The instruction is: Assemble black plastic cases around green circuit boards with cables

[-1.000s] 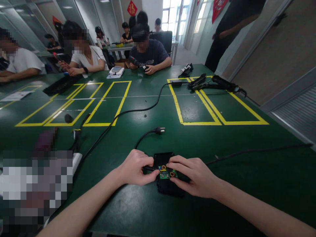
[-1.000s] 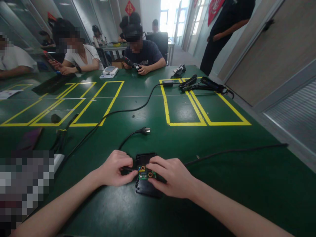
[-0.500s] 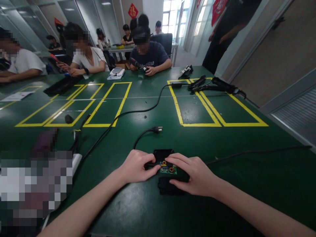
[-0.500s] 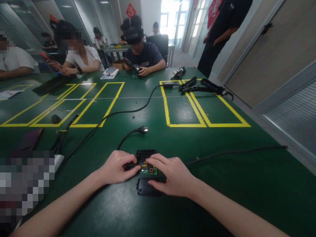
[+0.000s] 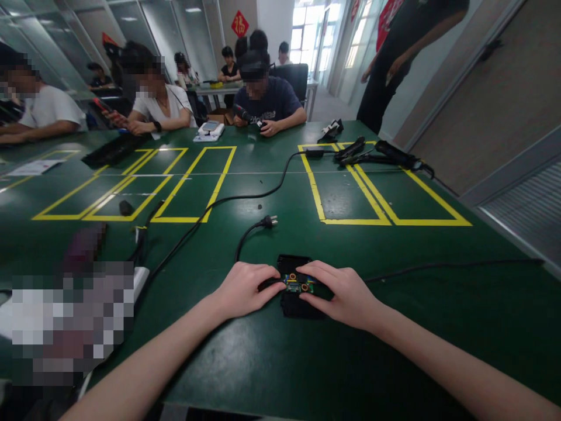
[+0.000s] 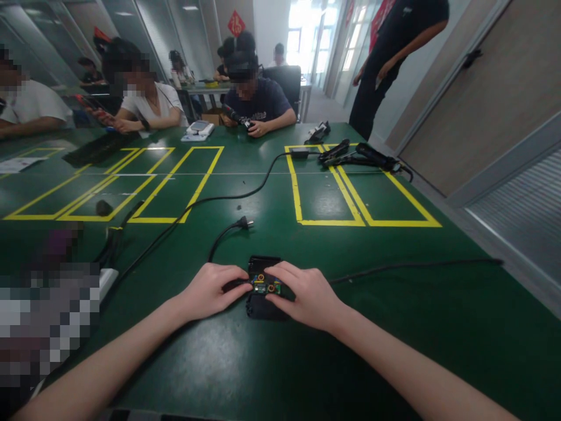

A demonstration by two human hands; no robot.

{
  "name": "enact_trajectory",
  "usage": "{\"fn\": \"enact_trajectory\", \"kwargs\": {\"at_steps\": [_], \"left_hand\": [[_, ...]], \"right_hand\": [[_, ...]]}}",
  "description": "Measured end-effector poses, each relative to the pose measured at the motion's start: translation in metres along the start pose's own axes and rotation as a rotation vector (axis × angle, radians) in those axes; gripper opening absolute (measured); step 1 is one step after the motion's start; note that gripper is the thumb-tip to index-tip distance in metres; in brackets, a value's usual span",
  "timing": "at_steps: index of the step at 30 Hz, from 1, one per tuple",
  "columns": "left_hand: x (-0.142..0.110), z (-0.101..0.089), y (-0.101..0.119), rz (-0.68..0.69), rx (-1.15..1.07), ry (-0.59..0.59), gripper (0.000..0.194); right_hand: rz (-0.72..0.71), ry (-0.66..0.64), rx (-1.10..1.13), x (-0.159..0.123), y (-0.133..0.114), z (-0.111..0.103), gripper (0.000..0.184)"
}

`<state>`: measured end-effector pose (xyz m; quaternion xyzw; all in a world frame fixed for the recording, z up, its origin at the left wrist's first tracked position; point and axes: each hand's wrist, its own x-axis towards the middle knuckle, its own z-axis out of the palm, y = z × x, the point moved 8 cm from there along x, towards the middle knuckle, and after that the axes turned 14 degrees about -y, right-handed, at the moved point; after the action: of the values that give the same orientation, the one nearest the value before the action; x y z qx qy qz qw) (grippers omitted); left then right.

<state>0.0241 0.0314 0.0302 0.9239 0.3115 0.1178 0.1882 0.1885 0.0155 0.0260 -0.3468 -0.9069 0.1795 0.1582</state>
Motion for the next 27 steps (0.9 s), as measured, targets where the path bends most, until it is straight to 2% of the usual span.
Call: {"fn": "enact_trajectory", "kwargs": {"at_steps": [3, 6, 8, 10, 13, 19, 27], "left_hand": [[-0.001, -0.006, 0.004, 0.040, -0.012, 0.057, 0.025], [-0.005, -0.013, 0.009, 0.096, -0.020, 0.133, 0.026], [-0.009, -0.017, 0.012, 0.135, -0.023, 0.187, 0.025], [-0.011, -0.020, 0.016, 0.166, -0.043, 0.212, 0.023], [-0.010, -0.019, 0.020, 0.199, -0.099, 0.155, 0.019], [-0.006, -0.004, 0.023, 0.208, -0.158, -0.016, 0.013], [-0.004, 0.001, 0.015, 0.111, -0.122, -0.052, 0.014]], "right_hand": [[-0.023, 0.080, 0.003, -0.001, -0.003, -0.009, 0.035], [-0.045, 0.152, -0.003, -0.004, -0.005, -0.021, 0.026], [-0.045, 0.139, -0.019, -0.006, -0.005, -0.025, 0.022], [-0.032, 0.080, -0.037, -0.007, -0.002, -0.025, 0.034], [-0.066, -0.026, -0.062, -0.009, -0.001, -0.019, 0.043], [-0.133, -0.182, -0.063, -0.010, -0.007, -0.004, 0.041], [-0.080, -0.170, -0.050, -0.007, 0.001, -0.003, 0.042]]}}
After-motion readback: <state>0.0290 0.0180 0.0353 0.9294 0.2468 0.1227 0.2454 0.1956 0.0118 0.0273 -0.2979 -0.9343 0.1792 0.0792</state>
